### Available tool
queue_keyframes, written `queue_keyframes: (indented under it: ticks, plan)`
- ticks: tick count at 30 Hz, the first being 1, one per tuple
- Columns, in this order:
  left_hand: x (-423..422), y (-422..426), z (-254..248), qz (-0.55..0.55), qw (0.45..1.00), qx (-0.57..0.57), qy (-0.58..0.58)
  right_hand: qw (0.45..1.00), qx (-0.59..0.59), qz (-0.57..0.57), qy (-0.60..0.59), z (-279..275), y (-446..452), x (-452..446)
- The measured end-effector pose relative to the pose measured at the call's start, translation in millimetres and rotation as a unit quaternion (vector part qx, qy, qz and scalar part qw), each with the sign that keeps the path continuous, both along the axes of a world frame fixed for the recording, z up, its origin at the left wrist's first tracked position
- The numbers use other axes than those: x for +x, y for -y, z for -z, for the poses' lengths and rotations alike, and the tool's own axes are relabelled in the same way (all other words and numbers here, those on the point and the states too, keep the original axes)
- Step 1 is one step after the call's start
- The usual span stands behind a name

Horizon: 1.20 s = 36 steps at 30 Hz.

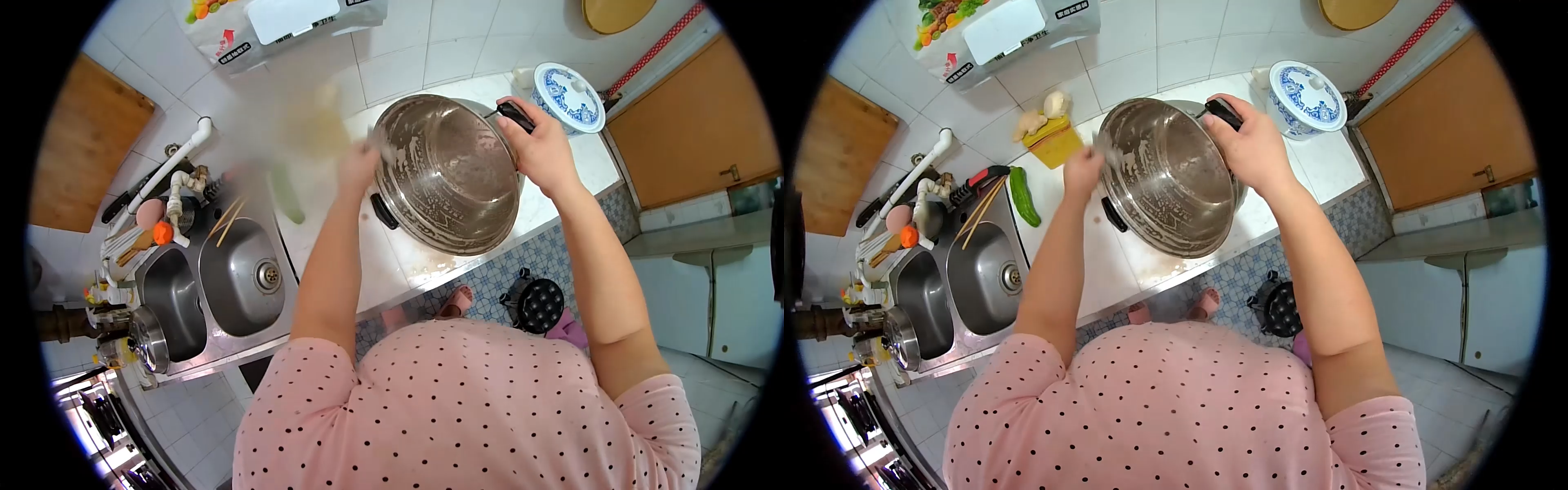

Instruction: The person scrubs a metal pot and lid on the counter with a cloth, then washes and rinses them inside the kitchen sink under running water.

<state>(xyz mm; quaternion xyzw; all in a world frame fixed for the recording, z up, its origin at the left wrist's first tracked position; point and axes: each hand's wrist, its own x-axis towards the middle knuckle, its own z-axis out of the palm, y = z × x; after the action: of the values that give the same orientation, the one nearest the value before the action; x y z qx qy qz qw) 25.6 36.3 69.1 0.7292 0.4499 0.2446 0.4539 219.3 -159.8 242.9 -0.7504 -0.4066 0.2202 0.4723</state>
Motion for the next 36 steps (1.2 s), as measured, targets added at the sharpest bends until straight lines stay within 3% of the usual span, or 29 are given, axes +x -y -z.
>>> queue_keyframes:
  ticks: [4, 5, 8, 11, 13, 17, 20, 21, 23, 24, 25, 28, 30, 31, 32, 35, 36]
  plan:
    - [29, -15, -39, 0.053, 0.972, 0.174, 0.148, 1.0, 0.014, 0.006, -0.019, 4, 1, 0]
    - [21, -9, -37, 0.044, 0.987, 0.136, 0.071, 1.0, 0.013, 0.002, -0.015, 5, 1, 0]
    - [-7, -2, 46, -0.009, 0.981, 0.185, 0.058, 1.0, 0.008, -0.003, -0.004, 0, -4, 2]
    - [-12, 1, 33, 0.017, 0.957, 0.287, 0.047, 1.0, -0.015, 0.002, 0.008, -3, -9, 0]
    - [10, -15, -5, 0.027, 0.968, 0.248, -0.015, 0.999, -0.046, 0.005, -0.015, -10, -8, -3]
    - [61, -18, -93, 0.209, 0.86, 0.448, 0.126, 0.999, -0.013, 0.003, 0.05, 0, -7, 1]
    - [67, -3, -110, 0.296, 0.839, 0.419, 0.182, 1.0, 0.019, -0.001, -0.001, 2, -3, 0]
    - [59, -6, -95, 0.253, 0.865, 0.379, 0.209, 1.0, 0.019, -0.003, 0.011, 4, -1, -1]
    - [33, -8, -65, 0.109, 0.958, 0.239, 0.112, 0.999, 0.028, -0.002, 0.043, 7, 3, 3]
    - [24, -23, -8, 0.067, 0.94, 0.294, 0.162, 1.0, 0.017, 0.019, 0.016, 7, 5, 0]
    - [5, -4, 0, 0.037, 0.96, 0.232, 0.153, 0.999, 0.029, 0.02, 0.016, 9, 4, -1]
    - [-20, 9, 65, 0.001, 0.983, 0.177, 0.058, 1.0, 0.017, 0.013, 0.019, 5, 2, -1]
    - [-19, 9, 70, 0.002, 0.989, 0.135, -0.067, 1.0, 0.01, 0.009, 0.007, 4, -1, 0]
    - [-12, 28, -12, 0.02, 0.987, 0.145, -0.073, 1.0, -0.004, 0.013, 0.022, 3, -2, -1]
    - [-7, 25, -40, 0.037, 0.984, 0.169, -0.028, 1.0, -0.006, 0.016, 0.025, 3, -2, 0]
    - [32, -8, -59, 0.088, 0.944, 0.288, 0.136, 1.0, -0.001, 0.007, 0.03, 5, -3, 2]
    - [46, -5, -76, 0.149, 0.913, 0.346, 0.154, 0.999, 0.003, 0.003, 0.032, 6, -3, 3]
